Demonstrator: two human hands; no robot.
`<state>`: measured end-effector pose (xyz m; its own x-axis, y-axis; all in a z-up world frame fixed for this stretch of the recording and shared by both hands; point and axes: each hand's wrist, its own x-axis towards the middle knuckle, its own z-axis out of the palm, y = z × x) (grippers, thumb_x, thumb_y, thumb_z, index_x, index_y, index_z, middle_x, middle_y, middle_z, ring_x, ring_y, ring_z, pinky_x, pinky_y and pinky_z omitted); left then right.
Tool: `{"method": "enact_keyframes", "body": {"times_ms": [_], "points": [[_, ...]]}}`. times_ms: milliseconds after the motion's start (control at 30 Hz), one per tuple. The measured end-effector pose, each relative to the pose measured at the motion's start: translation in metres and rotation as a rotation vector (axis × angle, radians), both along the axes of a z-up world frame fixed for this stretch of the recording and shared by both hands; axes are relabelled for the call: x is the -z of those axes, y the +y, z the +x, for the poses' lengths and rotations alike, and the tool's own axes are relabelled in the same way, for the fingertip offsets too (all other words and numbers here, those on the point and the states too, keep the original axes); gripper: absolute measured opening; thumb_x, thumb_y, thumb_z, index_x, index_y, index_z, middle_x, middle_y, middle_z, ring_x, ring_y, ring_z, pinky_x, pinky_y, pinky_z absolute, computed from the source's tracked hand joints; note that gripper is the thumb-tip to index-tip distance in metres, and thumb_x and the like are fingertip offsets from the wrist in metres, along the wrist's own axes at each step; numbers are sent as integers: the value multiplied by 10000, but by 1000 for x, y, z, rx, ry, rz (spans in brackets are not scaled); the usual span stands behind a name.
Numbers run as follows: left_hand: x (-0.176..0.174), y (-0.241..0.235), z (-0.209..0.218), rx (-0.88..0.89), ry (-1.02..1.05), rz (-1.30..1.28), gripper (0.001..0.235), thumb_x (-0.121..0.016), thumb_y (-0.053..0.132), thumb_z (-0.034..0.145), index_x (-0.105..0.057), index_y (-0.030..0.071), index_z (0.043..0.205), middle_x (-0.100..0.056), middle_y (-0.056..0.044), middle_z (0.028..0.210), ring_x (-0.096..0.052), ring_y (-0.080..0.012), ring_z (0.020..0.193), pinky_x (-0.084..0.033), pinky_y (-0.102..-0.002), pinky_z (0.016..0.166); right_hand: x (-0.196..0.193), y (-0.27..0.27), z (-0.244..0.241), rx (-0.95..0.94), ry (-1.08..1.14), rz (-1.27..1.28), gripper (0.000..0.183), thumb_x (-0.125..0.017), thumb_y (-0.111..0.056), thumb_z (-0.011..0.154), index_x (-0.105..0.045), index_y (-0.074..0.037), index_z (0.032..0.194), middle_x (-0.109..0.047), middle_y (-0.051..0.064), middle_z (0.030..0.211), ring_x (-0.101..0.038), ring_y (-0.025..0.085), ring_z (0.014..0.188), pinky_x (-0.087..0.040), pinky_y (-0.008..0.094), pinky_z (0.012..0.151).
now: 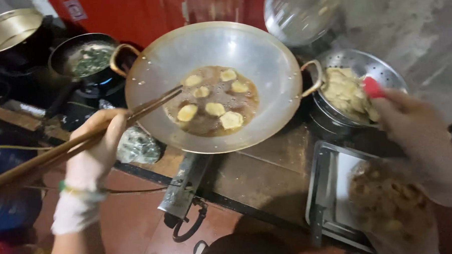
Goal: The person fries dumplings in a wok filled with hot oil, using a ladle and chopsticks to stir and separate them. They then transfer the cooked dumplings from the wok into a metal colander to drain excess oil.
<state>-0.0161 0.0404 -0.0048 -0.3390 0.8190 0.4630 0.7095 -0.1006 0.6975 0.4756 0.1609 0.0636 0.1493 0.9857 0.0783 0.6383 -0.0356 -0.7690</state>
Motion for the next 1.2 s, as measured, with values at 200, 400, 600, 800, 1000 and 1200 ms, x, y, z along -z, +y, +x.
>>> {"method": "enact_keyframes", "body": {"times_ms": [200,400,600,800,1000,1200], "points": [[54,79,-36,-109,-125,-7,218,-618,250,1012,-742,100,1108,-763,-76,1035,-696,-217,955,-556,-397,876,116,110,-11,-225,-1134,929,319,-618,-318,1131,-757,-211,864,-574,-19,643,-574,148,583,-419,293,490],[98,158,-20,-121,-152,-96,196,-665,417,990,-758,346,1147,-780,-54,1077,-713,-312,1107,-556,-472,985,89,91,-104,-237,-174,-313,397,-587,-266,1062,-685,-56,1384,-746,178,815,-703,238,664,-591,310,590],[70,163,27,71,-121,-10,153,-659,289,1004,-768,282,1112,-782,-108,1039,-733,-340,1064,-581,-482,961,104,95,-140,-223,218,-593,555,-714,-279,992,-549,-56,1472,-634,101,693,-487,110,456,-313,174,370],[17,106,2,206,-198,173,174,-629,265,1074,-755,247,1193,-782,-61,1045,-743,-243,1064,-581,-422,973,92,78,-124,-376,659,-722,222,-729,-231,996,-670,-45,1102,-467,-3,665,-319,9,422,-204,100,321],[29,56,-46,80,-42,186,234,-575,270,1074,-722,99,1134,-759,-75,1068,-737,-209,972,-583,-360,865,18,41,-82,-442,107,-428,466,-593,-381,1009,-426,-132,652,-374,27,500,-281,164,466,-221,346,533],[62,51,-59,43,-124,-3,185,-609,226,1053,-755,118,1083,-749,-20,1049,-681,-166,948,-542,-330,856,33,83,-13,-255,-590,-328,531,-638,-455,981,-712,-37,661,-671,138,491,-599,261,421,-442,363,537]]}}
